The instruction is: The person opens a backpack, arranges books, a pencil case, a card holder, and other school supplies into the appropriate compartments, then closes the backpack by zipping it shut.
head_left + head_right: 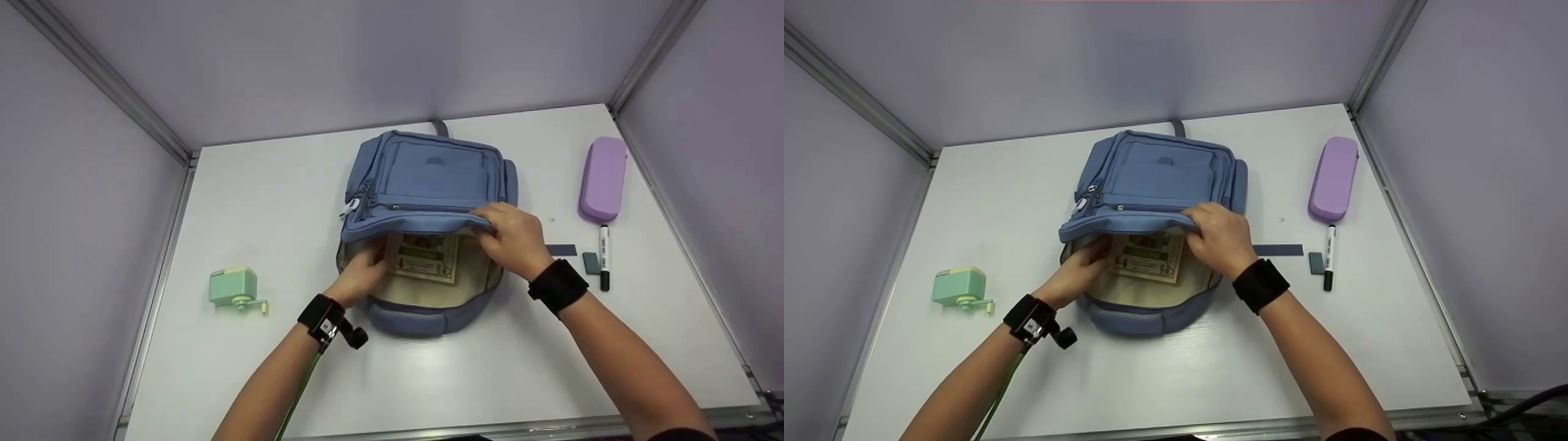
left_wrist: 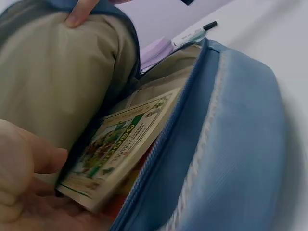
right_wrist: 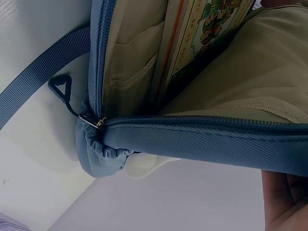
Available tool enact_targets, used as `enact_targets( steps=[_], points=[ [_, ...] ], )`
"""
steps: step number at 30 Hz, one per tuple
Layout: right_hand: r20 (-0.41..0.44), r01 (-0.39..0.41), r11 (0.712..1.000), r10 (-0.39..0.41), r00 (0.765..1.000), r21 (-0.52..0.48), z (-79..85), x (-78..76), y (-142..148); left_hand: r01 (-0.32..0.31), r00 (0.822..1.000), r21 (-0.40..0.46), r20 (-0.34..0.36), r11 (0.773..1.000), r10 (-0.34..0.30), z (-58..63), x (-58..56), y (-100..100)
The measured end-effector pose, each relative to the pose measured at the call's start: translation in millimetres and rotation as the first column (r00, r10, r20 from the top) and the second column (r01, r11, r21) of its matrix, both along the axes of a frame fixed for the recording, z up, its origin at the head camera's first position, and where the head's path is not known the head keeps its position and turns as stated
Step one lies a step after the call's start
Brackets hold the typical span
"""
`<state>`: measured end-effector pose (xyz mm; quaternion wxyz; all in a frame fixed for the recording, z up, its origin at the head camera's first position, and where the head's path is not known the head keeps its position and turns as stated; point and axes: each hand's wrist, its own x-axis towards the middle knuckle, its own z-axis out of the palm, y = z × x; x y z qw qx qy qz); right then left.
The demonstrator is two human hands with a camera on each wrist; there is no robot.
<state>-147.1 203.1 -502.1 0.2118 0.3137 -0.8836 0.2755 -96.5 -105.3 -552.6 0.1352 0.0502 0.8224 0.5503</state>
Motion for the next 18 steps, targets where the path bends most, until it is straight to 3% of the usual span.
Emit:
enact_targets(
  steps=[3,6,9,12,14,16,17,18],
  points=[
    [0.001,-0.001,1.0,0.001,1.0,0.008,-0.6,-0.5,0.4,0.103,0.993,-0.076,-0.045,0.992,-0.107,13.9,11.9,-0.7],
    [-0.01,-0.008,1.0,0.008,1.0,0.009,-2.8,0.4,1.2,0.227,0.96,-0.202,-0.119,0.953,-0.254,35.5,28.8,2.1],
    [-0.012,-0.01,1.0,0.011,1.0,0.012,-5.2,2.0,2.5,0.322,0.89,-0.267,-0.241,0.908,-0.387,61.3,43.6,6.3],
    [-0.007,-0.01,1.0,0.01,1.0,0.021,-8.8,3.9,3.0,0.372,0.799,-0.234,-0.413,0.898,-0.438,84.1,49.9,8.6],
    [-0.002,-0.009,0.999,0.009,1.0,0.032,-12.2,5.4,2.7,0.353,0.726,-0.244,-0.538,0.903,-0.429,93.1,47.7,7.5],
    [-0.002,-0.01,0.999,0.01,1.0,0.044,-16.1,7.3,2.0,0.272,0.668,-0.312,-0.62,0.91,-0.412,95.9,41.1,4.7],
    [0.0,-0.012,0.999,0.012,1.0,0.05,-18.3,8.5,1.5,0.225,0.654,-0.353,-0.636,0.908,-0.409,94.7,36.8,2.6],
    [0.004,-0.016,0.998,0.016,1.0,0.056,-20.5,10.0,1.0,0.182,0.652,-0.402,-0.634,0.897,-0.416,92.0,32.4,0.1]
  ],
)
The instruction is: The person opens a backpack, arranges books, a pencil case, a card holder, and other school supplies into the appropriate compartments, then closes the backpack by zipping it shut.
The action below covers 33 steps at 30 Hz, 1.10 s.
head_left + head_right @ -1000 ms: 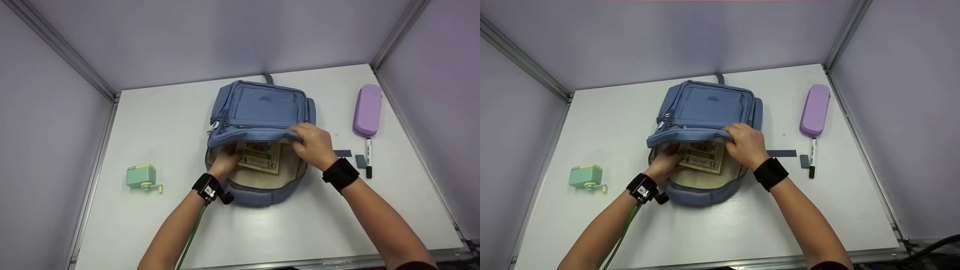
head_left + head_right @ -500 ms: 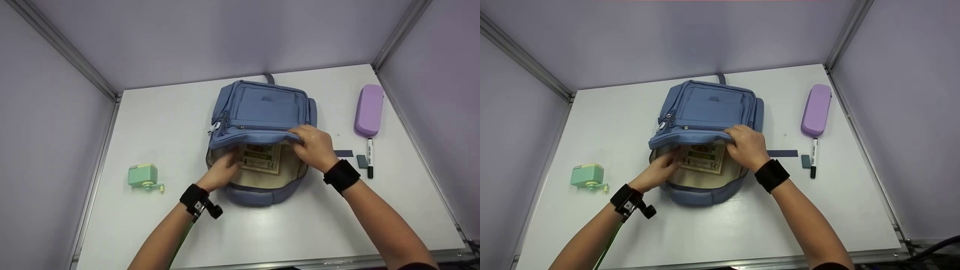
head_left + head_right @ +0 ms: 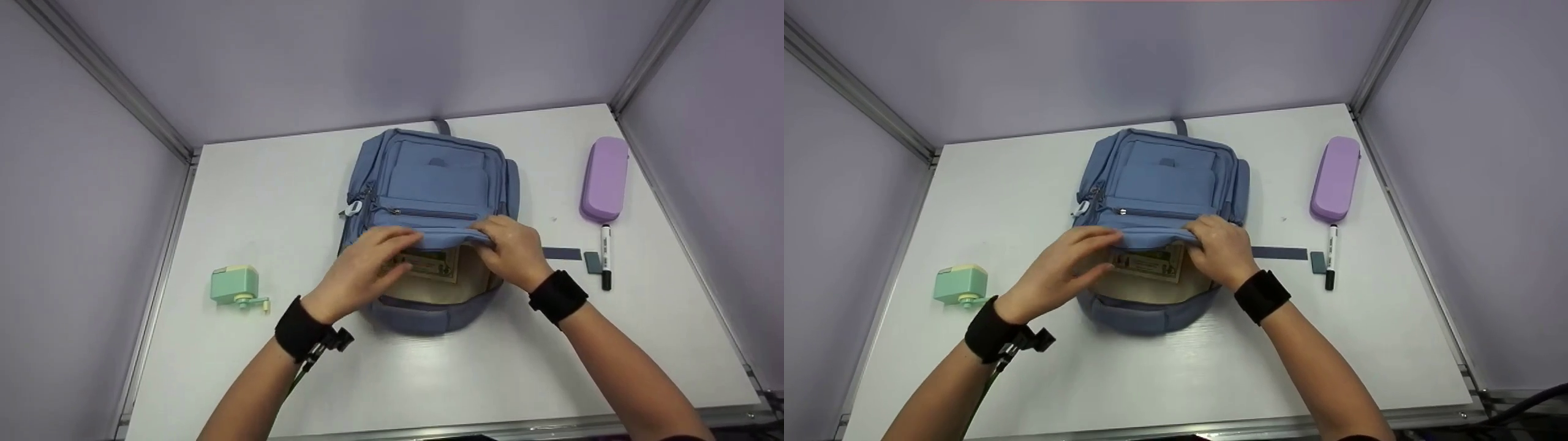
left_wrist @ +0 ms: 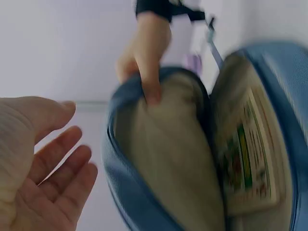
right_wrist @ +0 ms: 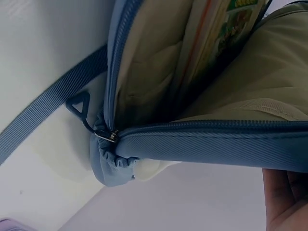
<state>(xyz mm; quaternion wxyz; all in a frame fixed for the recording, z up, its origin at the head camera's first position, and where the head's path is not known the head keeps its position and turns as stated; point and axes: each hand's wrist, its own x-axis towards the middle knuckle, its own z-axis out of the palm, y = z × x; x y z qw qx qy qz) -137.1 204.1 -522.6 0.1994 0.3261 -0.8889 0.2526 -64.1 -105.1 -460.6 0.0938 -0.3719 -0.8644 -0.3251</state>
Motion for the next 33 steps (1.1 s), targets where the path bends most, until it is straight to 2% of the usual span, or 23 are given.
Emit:
enact_targets(
  steps=[1,3,7,14,21,28,33],
  points=[
    [0.005,-0.004,1.0,0.004,1.0,0.004,-2.3,1.7,-0.3,-0.034,0.999,-0.06,-0.001,0.998,0.034,-3.2,-4.0,-2.5],
    [0.017,-0.016,1.0,0.016,1.0,0.01,-7.2,5.5,-1.0,-0.072,0.995,-0.182,0.052,0.981,0.082,-11.5,-10.5,-7.4],
    [0.045,-0.045,0.999,0.043,0.998,0.032,-18.0,13.3,-1.2,-0.084,0.977,-0.324,0.16,0.942,0.142,-30.9,-14.8,-15.3],
    [0.077,-0.088,0.995,0.085,0.993,0.043,-37.9,23.1,2.7,-0.062,0.982,-0.414,0.138,0.908,0.13,-51.3,-10.0,-17.9],
    [0.19,-0.146,0.989,0.139,0.972,0.026,-53.8,24.8,12.2,-0.063,0.985,-0.481,0.11,0.874,0.132,-64.7,-3.1,-11.3],
    [0.198,-0.088,0.994,0.074,0.977,0.062,-65.7,30.2,25.2,-0.075,0.986,-0.508,0.089,0.858,0.138,-70.5,5.4,-3.7],
    [0.3,-0.09,0.993,0.065,0.952,0.07,-68.7,29.7,31.1,-0.097,0.985,-0.532,0.072,0.841,0.159,-70.8,13.6,2.1]
  ],
)
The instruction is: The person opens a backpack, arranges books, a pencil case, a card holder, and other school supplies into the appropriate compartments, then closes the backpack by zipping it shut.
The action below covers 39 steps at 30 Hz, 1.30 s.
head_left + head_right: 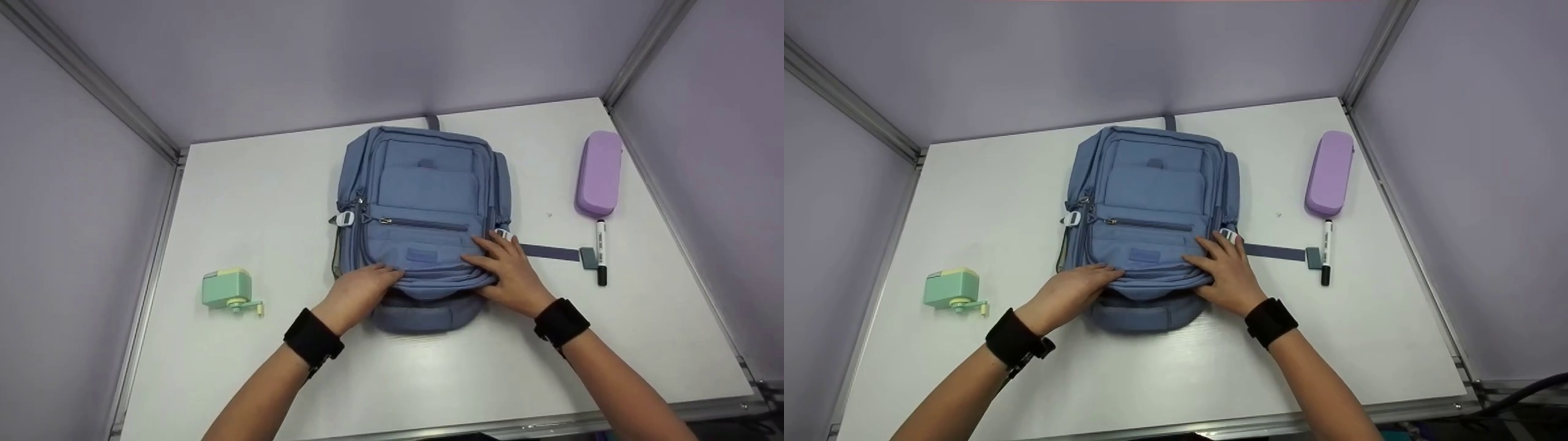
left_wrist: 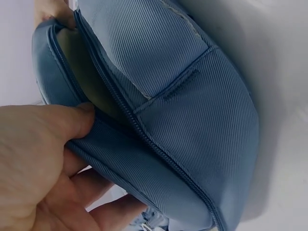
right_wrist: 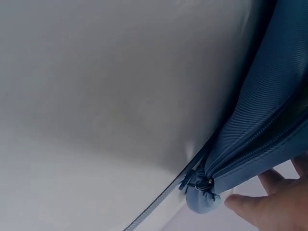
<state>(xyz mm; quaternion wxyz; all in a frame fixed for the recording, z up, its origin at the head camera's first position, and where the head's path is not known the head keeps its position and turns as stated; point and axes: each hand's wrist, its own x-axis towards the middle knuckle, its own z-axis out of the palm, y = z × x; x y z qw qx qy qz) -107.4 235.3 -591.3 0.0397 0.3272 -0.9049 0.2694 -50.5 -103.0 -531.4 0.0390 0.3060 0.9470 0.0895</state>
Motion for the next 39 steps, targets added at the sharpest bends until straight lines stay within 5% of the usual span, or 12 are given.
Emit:
enact_targets(
  steps=[9,17,28,39],
  points=[
    [0.085,-0.031,0.999,0.032,0.996,-0.02,4.9,-12.4,7.0,-0.042,0.999,-0.023,0.009,0.999,0.042,-2.0,12.8,17.5],
    [0.147,-0.047,0.999,0.049,0.988,-0.022,4.2,-18.9,5.8,-0.055,0.992,0.002,-0.11,0.998,0.055,-13.9,23.9,26.9],
    [0.227,-0.139,0.99,0.137,0.964,-0.006,12.8,-23.6,15.7,-0.068,0.994,0.001,-0.088,0.998,0.068,-13.0,20.0,28.1],
    [0.18,-0.262,0.965,0.257,0.949,0.001,41.2,-3.4,-12.8,-0.018,0.997,0.01,-0.079,1.0,0.019,-6.7,10.4,23.5]
  ],
)
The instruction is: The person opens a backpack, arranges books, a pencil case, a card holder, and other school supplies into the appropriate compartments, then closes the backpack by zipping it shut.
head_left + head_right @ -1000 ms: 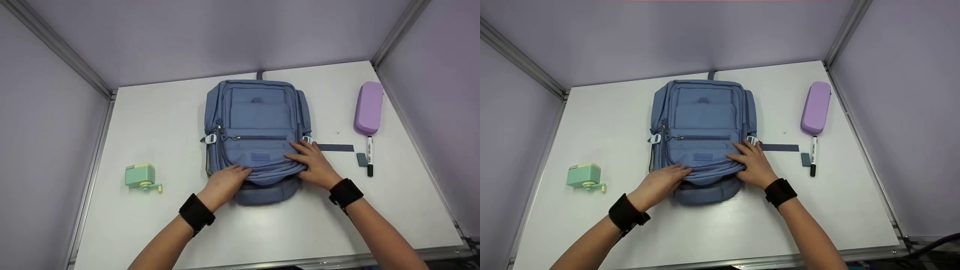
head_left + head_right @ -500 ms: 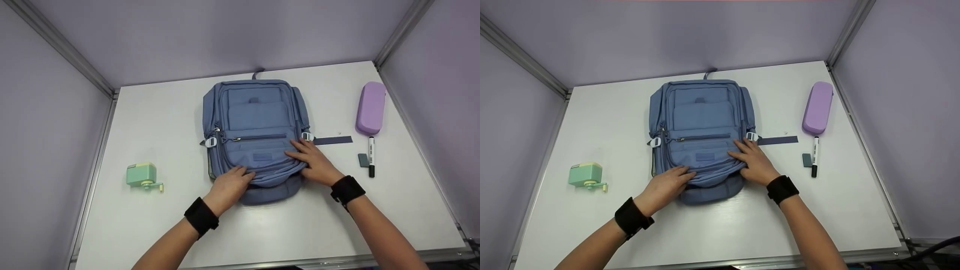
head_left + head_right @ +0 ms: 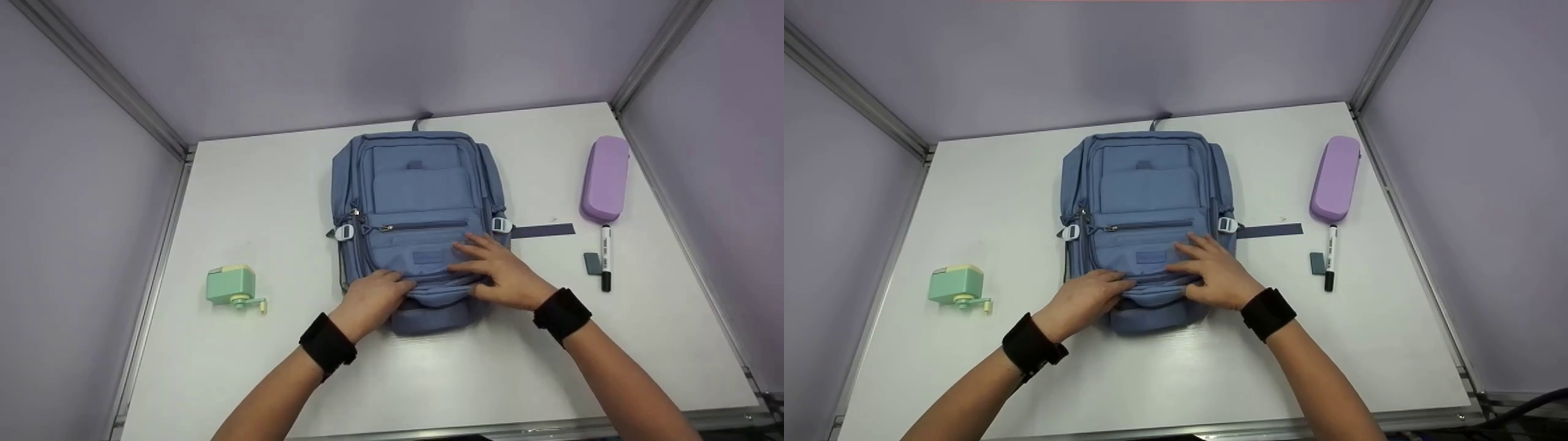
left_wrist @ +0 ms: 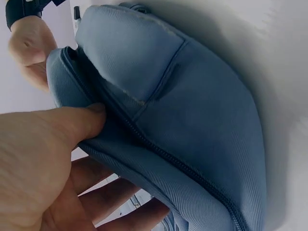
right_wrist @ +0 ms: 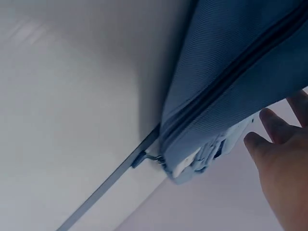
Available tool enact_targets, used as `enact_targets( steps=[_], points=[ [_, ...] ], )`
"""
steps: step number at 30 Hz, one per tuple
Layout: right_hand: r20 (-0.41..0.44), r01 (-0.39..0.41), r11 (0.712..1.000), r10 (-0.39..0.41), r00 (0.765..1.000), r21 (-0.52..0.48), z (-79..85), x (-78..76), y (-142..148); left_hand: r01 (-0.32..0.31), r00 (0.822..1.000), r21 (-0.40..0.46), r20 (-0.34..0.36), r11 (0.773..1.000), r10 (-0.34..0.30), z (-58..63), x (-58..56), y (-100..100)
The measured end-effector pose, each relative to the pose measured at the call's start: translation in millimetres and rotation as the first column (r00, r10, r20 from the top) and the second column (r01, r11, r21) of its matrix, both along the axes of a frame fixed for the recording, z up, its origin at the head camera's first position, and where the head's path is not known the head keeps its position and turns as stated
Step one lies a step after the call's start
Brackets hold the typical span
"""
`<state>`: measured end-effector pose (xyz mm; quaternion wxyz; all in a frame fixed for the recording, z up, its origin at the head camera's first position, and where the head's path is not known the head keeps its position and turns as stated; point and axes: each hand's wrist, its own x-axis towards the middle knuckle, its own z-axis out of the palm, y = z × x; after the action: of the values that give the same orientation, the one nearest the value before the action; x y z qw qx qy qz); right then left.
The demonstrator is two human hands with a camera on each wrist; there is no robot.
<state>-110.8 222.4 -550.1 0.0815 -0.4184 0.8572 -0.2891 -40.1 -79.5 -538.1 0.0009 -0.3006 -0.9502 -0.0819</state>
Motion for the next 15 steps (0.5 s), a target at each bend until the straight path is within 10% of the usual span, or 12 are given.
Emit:
enact_targets(
  steps=[15],
  points=[
    [-0.181,-0.159,0.985,0.167,0.969,0.061,-3.2,15.7,-49.6,0.0,0.997,0.033,0.077,0.999,-0.002,-1.1,-4.3,-13.2]
  ],
)
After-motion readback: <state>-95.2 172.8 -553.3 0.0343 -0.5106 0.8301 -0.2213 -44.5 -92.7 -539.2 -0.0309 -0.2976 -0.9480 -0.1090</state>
